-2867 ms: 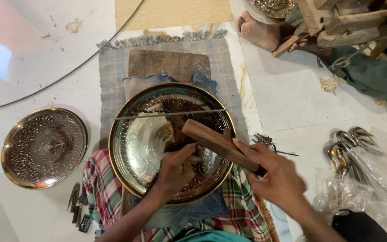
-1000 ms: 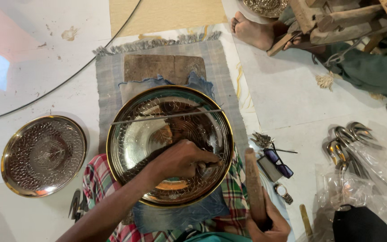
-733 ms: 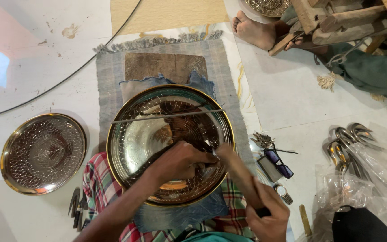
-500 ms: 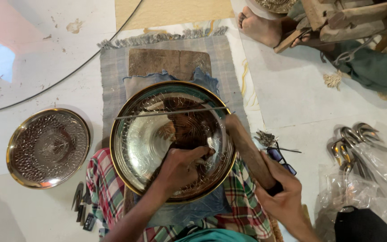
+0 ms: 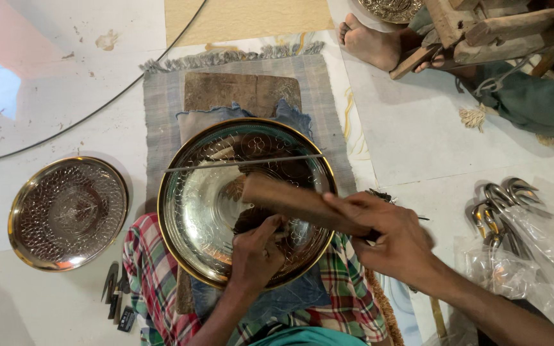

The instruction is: The person uses a wooden mallet to repeatedly strike a metal plate resting on a cloth-covered surface. The plate is held steady with the left hand while the right hand delivers consistent hammer blows to create a textured pattern.

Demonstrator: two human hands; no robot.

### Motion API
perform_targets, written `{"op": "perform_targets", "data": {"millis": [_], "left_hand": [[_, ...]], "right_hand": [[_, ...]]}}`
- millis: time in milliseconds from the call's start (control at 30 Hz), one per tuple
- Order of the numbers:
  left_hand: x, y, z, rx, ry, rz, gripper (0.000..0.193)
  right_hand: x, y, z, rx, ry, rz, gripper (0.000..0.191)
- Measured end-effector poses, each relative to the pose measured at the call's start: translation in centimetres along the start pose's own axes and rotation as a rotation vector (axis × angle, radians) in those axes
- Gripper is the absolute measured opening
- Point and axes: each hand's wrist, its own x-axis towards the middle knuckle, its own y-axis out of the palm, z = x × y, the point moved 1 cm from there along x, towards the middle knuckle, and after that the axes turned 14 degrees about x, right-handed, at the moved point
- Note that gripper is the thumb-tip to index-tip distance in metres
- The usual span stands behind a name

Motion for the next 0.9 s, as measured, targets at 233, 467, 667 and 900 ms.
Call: {"op": "perform_targets", "data": {"millis": [233,467,667,900], "left_hand": [[1.0,-0.2,-0.7,-0.172,0.029,-0.013,0.038],[0.4,0.0,-0.6,-0.165,-0.036,0.028,0.04],[1.0,0.9,0.5,-0.037,0.087,0.07,0.033],[3.9,-1.0,-0.1,-0.037,0.284,0.381,0.048]], "right_hand": [[-0.3,0.0,0.9,-0.16,0.129,-0.028,0.093],[-1.1,1.8,-0.9,0.334,-0.095,-0.171,0.083],[-2.1,2.1,-4.3,-0.041,0.116,-0.153,0.079],[-5.4,4.8,-5.3,0.145,-0.206,-0.398,0.075]]}}
